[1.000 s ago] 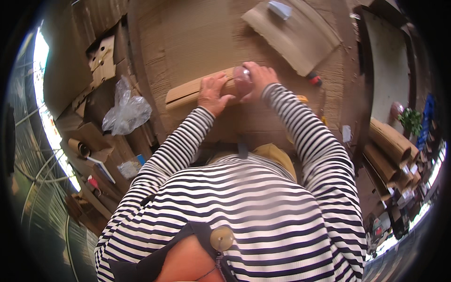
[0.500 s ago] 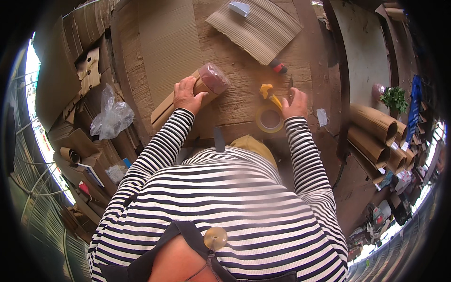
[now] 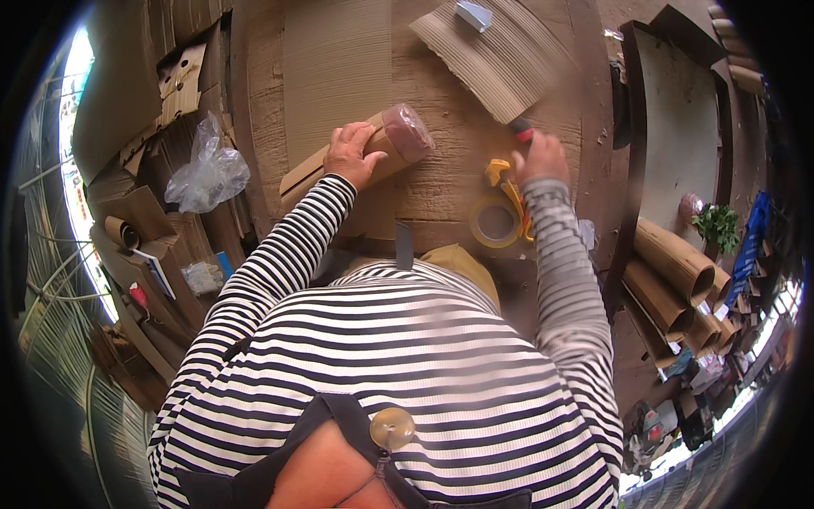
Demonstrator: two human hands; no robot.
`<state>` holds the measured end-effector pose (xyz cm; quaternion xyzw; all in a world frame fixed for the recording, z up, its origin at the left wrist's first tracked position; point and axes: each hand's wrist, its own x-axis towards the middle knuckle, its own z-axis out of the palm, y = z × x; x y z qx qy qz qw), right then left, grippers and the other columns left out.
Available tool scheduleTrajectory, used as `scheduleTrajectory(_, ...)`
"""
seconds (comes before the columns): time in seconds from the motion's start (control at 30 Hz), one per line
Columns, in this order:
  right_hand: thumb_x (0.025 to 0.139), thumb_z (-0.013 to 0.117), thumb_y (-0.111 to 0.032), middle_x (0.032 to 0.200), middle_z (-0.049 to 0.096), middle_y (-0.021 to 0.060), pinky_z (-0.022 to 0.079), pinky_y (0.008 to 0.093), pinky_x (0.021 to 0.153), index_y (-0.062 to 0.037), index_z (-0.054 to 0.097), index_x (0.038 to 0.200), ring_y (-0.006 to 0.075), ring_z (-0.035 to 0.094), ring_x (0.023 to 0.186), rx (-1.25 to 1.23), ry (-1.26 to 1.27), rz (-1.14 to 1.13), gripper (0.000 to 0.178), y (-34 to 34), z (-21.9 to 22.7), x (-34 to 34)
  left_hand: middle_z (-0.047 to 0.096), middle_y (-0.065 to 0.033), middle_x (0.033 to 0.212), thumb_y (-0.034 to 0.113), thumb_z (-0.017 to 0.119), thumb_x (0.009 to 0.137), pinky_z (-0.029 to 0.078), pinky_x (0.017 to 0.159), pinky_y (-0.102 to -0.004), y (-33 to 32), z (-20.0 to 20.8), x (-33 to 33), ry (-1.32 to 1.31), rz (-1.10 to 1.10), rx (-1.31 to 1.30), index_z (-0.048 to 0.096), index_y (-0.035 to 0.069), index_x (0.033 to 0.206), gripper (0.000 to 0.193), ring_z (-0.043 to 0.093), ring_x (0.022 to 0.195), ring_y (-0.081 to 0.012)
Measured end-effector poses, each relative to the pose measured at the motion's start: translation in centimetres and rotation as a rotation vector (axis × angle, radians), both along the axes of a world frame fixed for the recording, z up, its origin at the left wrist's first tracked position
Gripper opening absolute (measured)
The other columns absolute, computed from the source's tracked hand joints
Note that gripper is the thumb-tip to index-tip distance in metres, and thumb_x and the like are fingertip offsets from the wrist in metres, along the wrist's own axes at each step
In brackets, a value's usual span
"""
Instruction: The person rolls flat corrugated cardboard sheets into cylindrical tubes and secures the seams with clear packing tape. They place a potted plant inside one tube and continue taping the seam. The finished tubes are set aside on a nearby surface.
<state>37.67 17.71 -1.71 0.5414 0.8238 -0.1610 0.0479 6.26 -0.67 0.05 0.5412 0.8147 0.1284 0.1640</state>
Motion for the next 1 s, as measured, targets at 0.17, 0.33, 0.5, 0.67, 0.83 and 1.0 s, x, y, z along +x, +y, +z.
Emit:
scheduleTrajectory(0.17,0.075,0.086,-0.037,0.120,0.062,0.0163,0.053,0.0481,0.095,-0.0114,0.054,0.131,0.0340,0.062,0.114,-0.400,-0.301,-0.020,0.070,-8.3,1.9,1.9,0.060,-0.0011,0.127,0.029,0.083,0.075,0.047,0.104,-0.0401,-0.4,0.2,0.4,-0.005,0.008,0.058,0.065,0.015,0.123,0.053,0.053,0.118,-0.0264)
scheduleTrajectory(0.33,0.071,0.082,-0.024,0.106,0.066,0.0162,0.056,0.0459,0.088,-0.0087,0.060,0.107,0.0347,0.066,0.104,-0.287,-0.279,-0.020,0.045,-7.8,-0.3,1.2,0.059,0.0017,0.128,0.031,0.082,0.076,0.046,0.106,-0.0397,-0.4,0.0,0.1,-0.008,-0.017,0.042,0.065,0.017,0.126,0.055,0.051,0.120,-0.0234)
scheduleTrajectory(0.5,0.072,0.074,-0.015,0.114,0.068,0.0147,0.053,0.0373,0.094,-0.0057,0.059,0.125,0.0289,0.067,0.106,-0.497,0.224,-0.027,0.056,-6.0,7.0,0.7,0.061,-0.0032,0.126,0.023,0.083,0.073,0.047,0.105,-0.0396,-0.7,-0.2,-0.4,-0.048,-0.045,0.136,0.068,0.011,0.121,0.051,0.053,0.119,-0.0277)
scheduleTrajectory(0.67,0.073,0.065,0.002,0.124,0.062,0.0085,0.050,0.0321,0.099,0.0012,0.049,0.140,0.0214,0.062,0.115,-0.798,0.777,-0.250,0.069,-6.8,10.6,-3.0,0.057,-0.0063,0.135,0.025,0.080,0.082,0.039,0.114,-0.0392,-1.2,-1.1,-0.5,-0.142,-0.090,0.138,0.064,0.009,0.127,0.051,0.047,0.129,-0.0283)
scheduleTrajectory(0.83,0.080,0.065,0.001,0.136,0.057,0.0133,0.047,0.0307,0.105,-0.0025,0.044,0.149,0.0216,0.059,0.121,-0.696,0.753,-0.043,0.073,-5.4,11.8,-11.4,0.059,-0.0067,0.131,0.025,0.081,0.080,0.043,0.112,-0.0395,-1.6,-1.8,-0.8,-0.142,-0.106,0.245,0.065,0.008,0.122,0.048,0.050,0.126,-0.0280)
scheduleTrajectory(1.0,0.084,0.071,-0.005,0.131,0.063,0.0122,0.048,0.0291,0.103,-0.0078,0.056,0.142,0.0191,0.063,0.118,-0.553,0.500,-0.010,0.060,-5.3,10.2,-17.8,0.062,-0.0045,0.121,0.024,0.077,0.078,0.052,0.099,-0.0388,-1.9,-2.9,-0.9,-0.120,-0.124,0.374,0.065,0.011,0.121,0.046,0.057,0.113,-0.0268)
